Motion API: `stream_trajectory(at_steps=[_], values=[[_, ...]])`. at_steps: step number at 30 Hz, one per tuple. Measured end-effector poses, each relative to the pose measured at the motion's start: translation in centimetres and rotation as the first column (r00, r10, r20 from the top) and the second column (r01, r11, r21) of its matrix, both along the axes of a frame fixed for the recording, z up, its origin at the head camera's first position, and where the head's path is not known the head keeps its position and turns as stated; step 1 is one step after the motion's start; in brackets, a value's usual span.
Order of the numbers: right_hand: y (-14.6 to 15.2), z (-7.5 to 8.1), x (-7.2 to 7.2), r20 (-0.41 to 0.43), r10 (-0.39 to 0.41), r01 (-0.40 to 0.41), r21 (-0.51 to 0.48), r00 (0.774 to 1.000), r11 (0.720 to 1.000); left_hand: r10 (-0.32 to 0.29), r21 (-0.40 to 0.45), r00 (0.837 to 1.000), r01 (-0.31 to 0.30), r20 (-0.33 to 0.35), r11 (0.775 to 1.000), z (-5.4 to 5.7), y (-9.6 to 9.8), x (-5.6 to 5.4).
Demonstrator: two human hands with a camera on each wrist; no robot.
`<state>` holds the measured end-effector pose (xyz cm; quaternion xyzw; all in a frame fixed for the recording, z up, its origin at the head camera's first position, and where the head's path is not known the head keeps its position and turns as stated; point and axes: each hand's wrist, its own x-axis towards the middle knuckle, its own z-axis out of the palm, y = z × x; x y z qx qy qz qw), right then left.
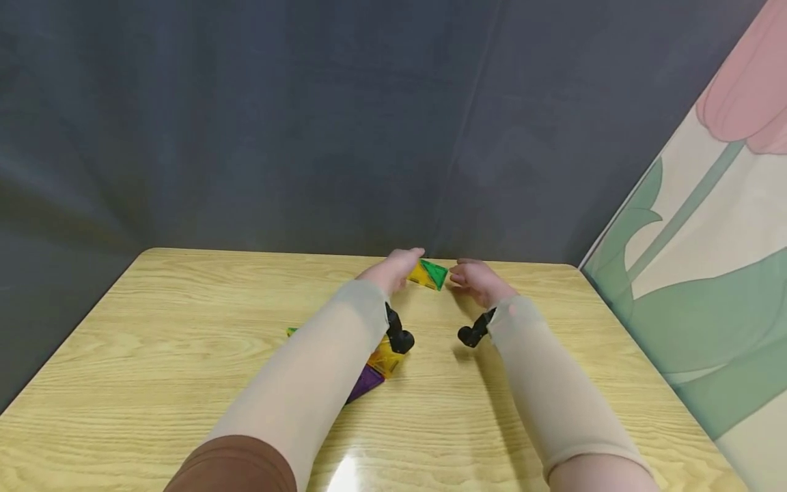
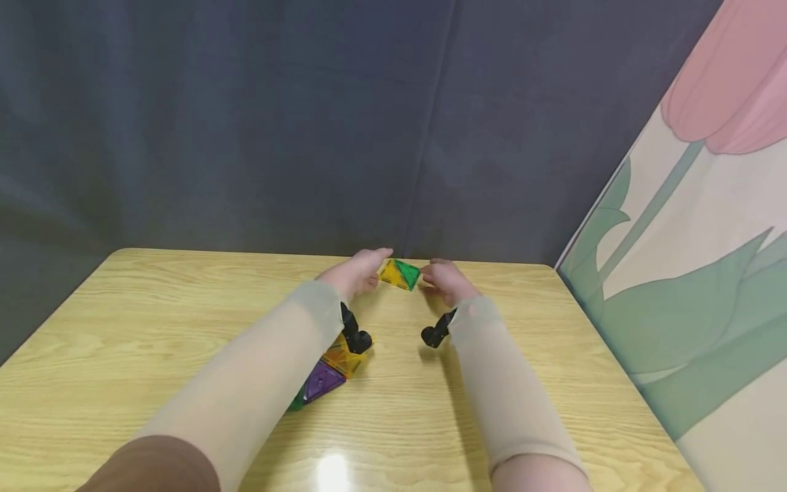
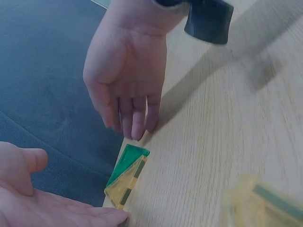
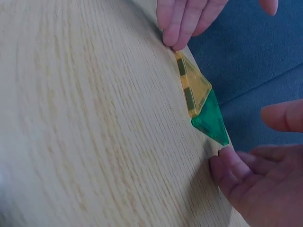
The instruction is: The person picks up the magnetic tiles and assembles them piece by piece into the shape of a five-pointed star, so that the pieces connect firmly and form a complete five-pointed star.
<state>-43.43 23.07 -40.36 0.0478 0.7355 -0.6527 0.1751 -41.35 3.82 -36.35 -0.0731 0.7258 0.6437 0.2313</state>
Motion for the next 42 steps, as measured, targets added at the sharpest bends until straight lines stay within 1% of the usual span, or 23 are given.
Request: stream_trajectory(at_steps=[1, 5, 8, 10, 11, 13, 15, 17, 18, 19, 22, 25, 28, 30, 33, 35, 37, 38, 40, 42], values=[[0.0, 0.1, 0.0, 0.002, 0.005, -0.005, 0.007, 1.0, 1.0, 0.011, 0.022, 1.0, -0.011, 0.005, 1.0, 0.0, 0.0, 0.1], [0.3, 0.3, 0.1, -0.001, 0.016, -0.016, 0.044, 1.0, 0.999, 0.05, 0.043, 0.999, -0.051, 0.016, 0.998, -0.1, 0.4, 0.2], [0.4, 0.4, 0.3, -0.014, 0.0, 0.001, 0.064, 1.0, 0.998, 0.067, 0.017, 0.998, -0.067, 0.001, 0.998, -0.3, 0.7, 0.1], [0.5, 0.4, 0.6, -0.027, -0.021, 0.023, 0.09, 0.999, 0.996, 0.069, 0.005, 0.998, -0.069, 0.001, 0.998, -0.6, 0.8, 0.0], [0.5, 0.3, 0.8, -0.036, -0.029, 0.034, 0.12, 0.999, 0.992, 0.069, -0.007, 0.998, -0.069, 0.004, 0.998, -0.9, 0.8, -0.1], [0.6, 0.2, 1.1, -0.053, -0.039, 0.049, 0.21, 0.998, 0.976, 0.067, -0.051, 0.998, -0.067, 0.014, 0.996, -1.3, 0.9, -0.1], [0.6, 0.1, 1.5, -0.063, -0.037, 0.055, 0.307, 0.997, 0.95, 0.071, -0.08, 0.997, -0.069, 0.027, 0.994, -1.9, 1.0, -0.3], [0.6, 0.0, 1.8, -0.056, -0.03, 0.048, 0.36, 0.998, 0.932, 0.073, -0.124, 0.997, -0.07, 0.025, 0.99, -2.3, 1.1, -0.3], [0.6, 0.0, 1.9, -0.046, -0.03, 0.044, 0.363, 0.999, 0.931, 0.07, -0.147, 0.997, -0.067, 0.018, 0.987, -2.5, 1.1, -0.4], [0.5, 0.0, 2.1, -0.032, -0.036, 0.045, 0.35, 0.999, 0.936, 0.068, -0.169, 0.998, -0.065, 0.01, 0.984, -2.6, 1.1, -0.4], [0.3, 0.1, 2.5, 0.019, -0.058, 0.051, 0.269, 0.998, 0.962, 0.06, -0.229, 0.998, -0.059, -0.005, 0.972, -2.9, 1.1, -0.4], [0.0, 0.2, 2.7, 0.06, -0.065, 0.049, 0.23, 0.996, 0.972, 0.075, -0.276, 0.997, -0.076, -0.014, 0.958, -3.1, 0.6, -0.6], [-0.5, 0.2, 2.7, 0.082, -0.059, 0.04, 0.216, 0.995, 0.976, 0.107, -0.291, 0.994, -0.107, -0.014, 0.951, -3.3, 0.0, -0.9], [-0.7, 0.1, 2.6, 0.097, -0.062, 0.043, 0.189, 0.993, 0.981, 0.133, -0.29, 0.991, -0.129, -0.009, 0.948, -3.4, -0.4, -1.1], [-0.7, -0.1, 2.3, 0.116, -0.039, 0.028, 0.096, 0.993, 0.995, 0.169, -0.272, 0.986, -0.163, -0.001, 0.948, -3.2, -1.0, -1.4], [-0.5, 0.0, 2.2, 0.116, -0.004, 0.001, 0.024, 0.993, 1.0, 0.183, -0.238, 0.983, -0.18, -0.007, 0.954, -2.9, -1.5, -1.4], [-0.3, 0.2, 2.3, 0.102, 0.046, -0.043, -0.038, 0.994, 0.998, 0.184, -0.174, 0.983, -0.186, -0.027, 0.967, -2.5, -2.0, -1.2], [-0.2, 0.4, 2.5, 0.096, 0.06, -0.053, -0.07, 0.994, 0.996, 0.18, -0.136, 0.983, -0.183, -0.037, 0.974, -2.2, -2.3, -1.1], [-0.2, 0.9, 2.9, 0.075, 0.072, -0.063, -0.119, 0.995, 0.991, 0.163, -0.055, 0.985, -0.166, -0.055, 0.985, -1.4, -3.0, -0.5], [-0.3, 1.5, 3.6, 0.053, 0.073, -0.063, -0.167, 0.996, 0.984, 0.146, 0.013, 0.987, -0.145, -0.073, 0.989, -0.5, -3.8, 0.3]])
